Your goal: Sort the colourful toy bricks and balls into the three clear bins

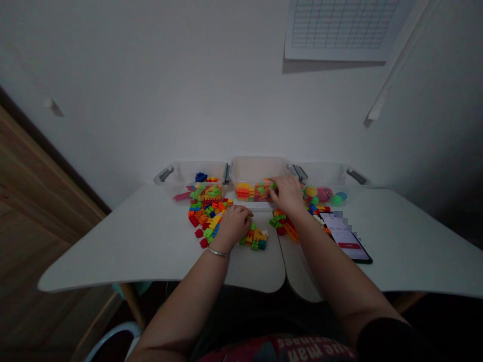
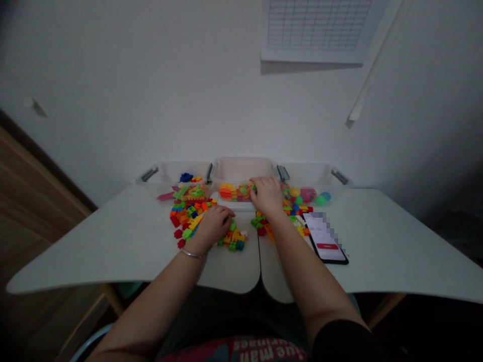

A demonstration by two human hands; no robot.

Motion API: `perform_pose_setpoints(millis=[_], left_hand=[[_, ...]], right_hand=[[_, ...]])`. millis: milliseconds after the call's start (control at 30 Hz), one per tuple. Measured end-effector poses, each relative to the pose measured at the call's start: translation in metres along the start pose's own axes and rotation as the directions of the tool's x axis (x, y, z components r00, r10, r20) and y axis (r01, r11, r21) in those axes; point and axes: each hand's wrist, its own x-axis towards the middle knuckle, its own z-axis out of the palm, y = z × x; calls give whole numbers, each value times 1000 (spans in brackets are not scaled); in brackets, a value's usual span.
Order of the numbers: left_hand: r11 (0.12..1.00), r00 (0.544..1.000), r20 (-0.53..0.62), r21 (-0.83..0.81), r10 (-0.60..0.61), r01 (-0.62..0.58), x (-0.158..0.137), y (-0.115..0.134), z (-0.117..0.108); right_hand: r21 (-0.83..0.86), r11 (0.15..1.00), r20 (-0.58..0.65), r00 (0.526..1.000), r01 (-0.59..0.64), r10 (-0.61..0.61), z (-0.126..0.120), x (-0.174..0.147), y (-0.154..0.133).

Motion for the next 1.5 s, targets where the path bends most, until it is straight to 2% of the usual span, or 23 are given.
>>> perform_pose_setpoints(millis=[167, 400, 533, 667, 800, 867, 933, 1067, 1200, 1333, 1500], left_hand=[[1000, 1000, 8, -7, 3, -3, 0, 1, -2], [1000, 1000, -3, -12, -2, 2, 0, 0, 0], [1000, 1000, 6, -12, -3, 3, 0, -1, 1], [1000, 1000, -10, -17, -24, 24, 0, -1, 3], [996, 996, -68, -74, -61, 56, 1, -4, 7], [994, 993, -90, -91, -75, 67, 1, -6, 9], [993, 991, -97, -79, -93, 85, 2, -6, 9], [993, 989, -79, -3, -122, 122, 2, -4, 7], [994, 994, -57, 55, -91, 95, 1, -4, 6], [996, 997, -40, 58, -63, 66, 0, -5, 7], [998, 999, -23, 43, -44, 45, 0, -4, 6]], right_hand=[[55, 998, -25, 999, 23, -22, 5, -1, 4], [366, 931, -211, 973, -14, 97, -6, -1, -1], [502, 864, -199, 968, -33, 152, -11, -15, -15], [585, 810, -118, 983, -48, 144, 2, -36, -25], [549, 833, 112, 994, -72, 12, 23, -55, -28], [503, 862, 242, 968, -64, -69, 30, -60, -27], [474, 880, 316, 939, -31, -137, 33, -64, -27], [455, 890, 339, 921, 16, -190, 33, -64, -30], [402, 915, 346, 922, 21, -174, 32, -63, -30], [341, 940, 309, 943, 7, -119, 30, -64, -29], [329, 942, 298, 940, 63, -167, 25, -66, -31]])
